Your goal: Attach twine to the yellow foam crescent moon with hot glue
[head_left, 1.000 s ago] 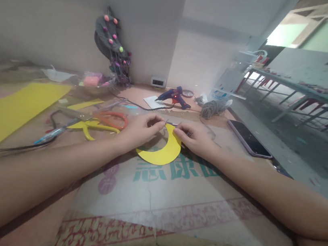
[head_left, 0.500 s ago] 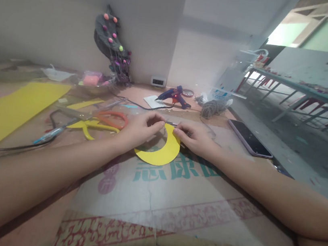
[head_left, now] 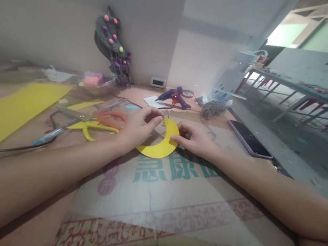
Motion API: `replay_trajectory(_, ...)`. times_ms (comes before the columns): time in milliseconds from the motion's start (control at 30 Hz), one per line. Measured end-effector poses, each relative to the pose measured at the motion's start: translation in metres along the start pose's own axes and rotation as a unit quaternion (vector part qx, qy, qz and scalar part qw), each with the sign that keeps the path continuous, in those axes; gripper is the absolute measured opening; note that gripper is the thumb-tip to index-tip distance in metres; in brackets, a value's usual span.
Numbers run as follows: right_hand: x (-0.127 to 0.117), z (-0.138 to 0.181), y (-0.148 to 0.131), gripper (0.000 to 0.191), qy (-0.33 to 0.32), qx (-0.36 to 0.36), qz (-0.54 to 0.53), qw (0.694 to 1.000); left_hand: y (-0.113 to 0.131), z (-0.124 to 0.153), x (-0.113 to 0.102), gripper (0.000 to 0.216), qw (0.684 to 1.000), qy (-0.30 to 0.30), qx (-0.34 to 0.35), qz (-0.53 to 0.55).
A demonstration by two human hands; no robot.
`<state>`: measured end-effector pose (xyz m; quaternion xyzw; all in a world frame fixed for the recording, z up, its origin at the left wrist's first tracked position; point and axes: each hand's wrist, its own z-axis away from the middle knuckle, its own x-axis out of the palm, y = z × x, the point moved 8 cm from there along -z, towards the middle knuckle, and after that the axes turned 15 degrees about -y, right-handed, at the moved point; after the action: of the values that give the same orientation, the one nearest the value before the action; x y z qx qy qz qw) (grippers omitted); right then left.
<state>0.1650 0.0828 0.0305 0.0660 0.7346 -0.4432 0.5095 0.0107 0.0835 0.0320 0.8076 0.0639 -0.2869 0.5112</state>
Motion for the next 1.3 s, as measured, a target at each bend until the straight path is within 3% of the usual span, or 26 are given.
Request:
replay_trajectory(67,-0.008,0.005,-0.002,0.018,0.055,0.007,-0.022,0.998,0.007,0.004,-0.006,0.027,0.999,0.040,0.033,-0.003)
replay_trajectory(167,-0.029,0.022,-0.011,0.014,0.202,-0.027,-0.005,0.979,0.015,0.012,-0.018,0.036,0.991,0.116,0.061,-0.038)
replay_trajectory(233,-0.032,0.030,-0.019,0.014,0.240,-0.075,0.039,0.967,0.017,0.012,-0.016,0.032,0.992,0.104,0.057,-0.050)
replay_trajectory(367,-0.021,0.026,-0.022,0.015,0.185,-0.138,0.143,0.962,0.011,0.006,0.013,0.036,0.995,-0.075,0.016,0.057)
replay_trajectory(433,-0.015,0.023,-0.022,0.014,0.170,-0.156,0.195,0.953,0.011,0.007,0.022,0.036,0.989,-0.125,-0.009,0.078)
replay_trajectory(567,-0.005,0.019,-0.024,0.011,0.148,-0.136,0.284,0.938,0.010,0.008,0.021,0.038,0.991,-0.120,-0.043,0.038)
replay_trajectory(700,-0.003,0.021,-0.035,0.010,0.113,-0.126,0.283,0.944,0.002,0.006,0.019,0.036,0.987,-0.107,-0.074,0.090)
replay_trajectory(800,-0.034,0.026,-0.037,0.017,0.163,-0.113,0.209,0.958,-0.004,0.005,0.016,0.034,0.987,-0.090,-0.071,0.108)
replay_trajectory(867,-0.075,0.037,-0.025,0.018,0.288,-0.071,0.142,0.944,-0.007,0.004,0.016,0.032,0.987,-0.088,-0.065,0.121)
replay_trajectory(933,-0.103,0.042,-0.005,0.019,0.359,-0.027,0.104,0.927,-0.010,0.003,0.018,0.031,0.984,-0.093,-0.067,0.137)
replay_trajectory(1000,-0.104,0.027,0.020,0.017,0.287,0.027,0.102,0.952,-0.012,0.004,0.023,0.033,0.979,-0.108,-0.079,0.156)
replay_trajectory(1067,-0.081,0.008,0.043,0.020,0.141,0.052,0.119,0.981,-0.013,0.004,0.028,0.035,0.971,-0.129,-0.098,0.174)
replay_trajectory(1133,-0.054,-0.003,0.053,0.032,0.055,0.016,0.156,0.986,-0.014,0.005,0.032,0.035,0.965,-0.143,-0.115,0.187)
replay_trajectory(1233,-0.020,-0.014,0.053,0.035,0.001,-0.077,0.242,0.967,-0.015,0.006,0.033,0.034,0.963,-0.149,-0.128,0.186)
replay_trajectory(1300,-0.012,-0.020,0.054,0.030,-0.005,-0.087,0.270,0.959,-0.017,0.006,0.033,0.034,0.962,-0.153,-0.134,0.182)
